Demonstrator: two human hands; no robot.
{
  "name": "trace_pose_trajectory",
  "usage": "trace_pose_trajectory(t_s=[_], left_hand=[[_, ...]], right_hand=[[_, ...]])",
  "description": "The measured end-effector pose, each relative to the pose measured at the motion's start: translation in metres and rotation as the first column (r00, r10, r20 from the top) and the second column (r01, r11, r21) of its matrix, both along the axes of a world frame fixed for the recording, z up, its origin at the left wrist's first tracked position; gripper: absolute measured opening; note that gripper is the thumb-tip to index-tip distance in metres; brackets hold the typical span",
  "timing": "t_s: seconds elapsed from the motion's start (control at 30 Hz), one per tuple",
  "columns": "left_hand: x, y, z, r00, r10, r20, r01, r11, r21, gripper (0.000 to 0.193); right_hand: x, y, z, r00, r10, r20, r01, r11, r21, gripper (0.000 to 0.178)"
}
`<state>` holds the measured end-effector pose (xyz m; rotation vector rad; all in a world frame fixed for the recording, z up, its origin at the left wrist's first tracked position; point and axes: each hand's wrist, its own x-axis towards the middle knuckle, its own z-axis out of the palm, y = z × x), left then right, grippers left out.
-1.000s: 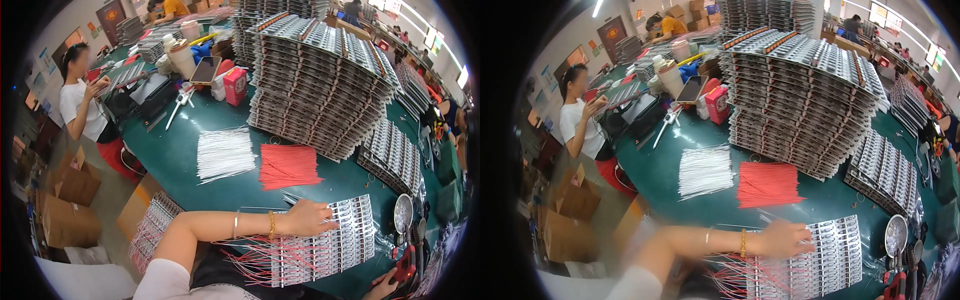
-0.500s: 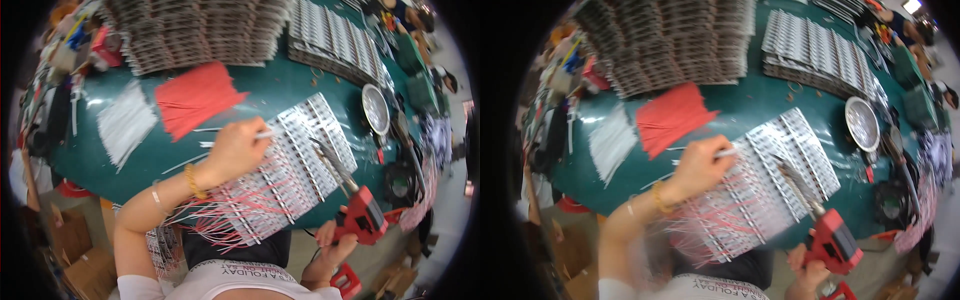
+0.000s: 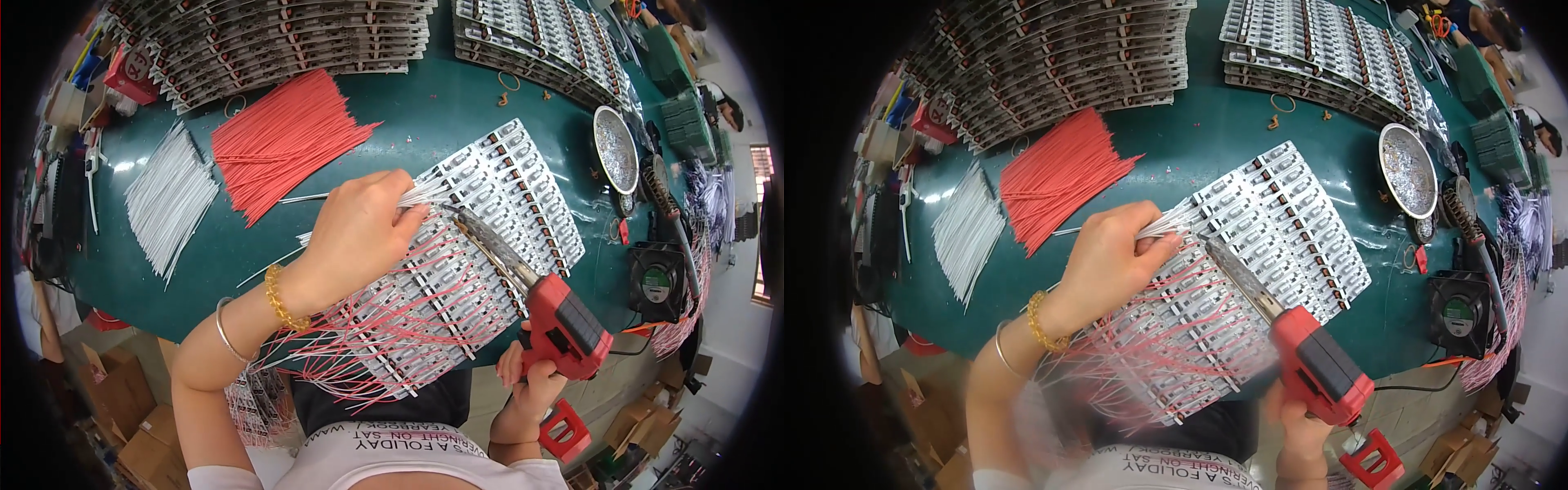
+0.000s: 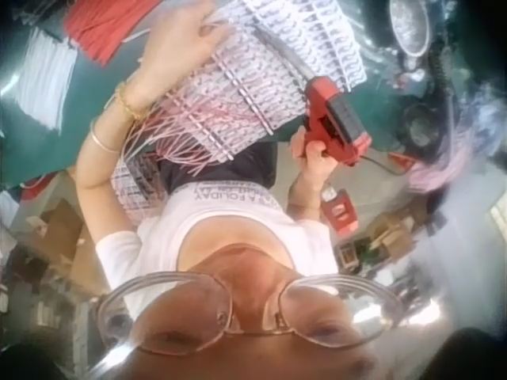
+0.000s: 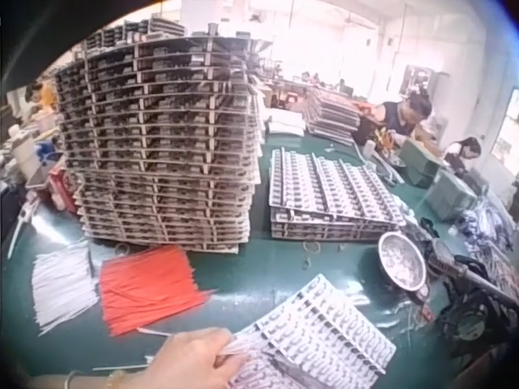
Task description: The person solders wires onto an electronic board using a soldering tool, sets the completed board aside onto a stack, and begins soldering wires onto a new board.
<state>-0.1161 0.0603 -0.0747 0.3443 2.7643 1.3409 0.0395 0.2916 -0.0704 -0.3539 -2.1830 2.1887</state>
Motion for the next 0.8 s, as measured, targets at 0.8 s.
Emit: trace_pose_trajectory(t_s=[0.8], left_hand=[[0.007, 0.005, -0.010, 0.987, -0.014, -0.158, 0.003, 0.998, -0.070, 0.015]], right_hand=[[0.009, 0.016, -0.013, 0.996, 0.049, -0.068, -0.025, 0.946, 0.323, 0.067]])
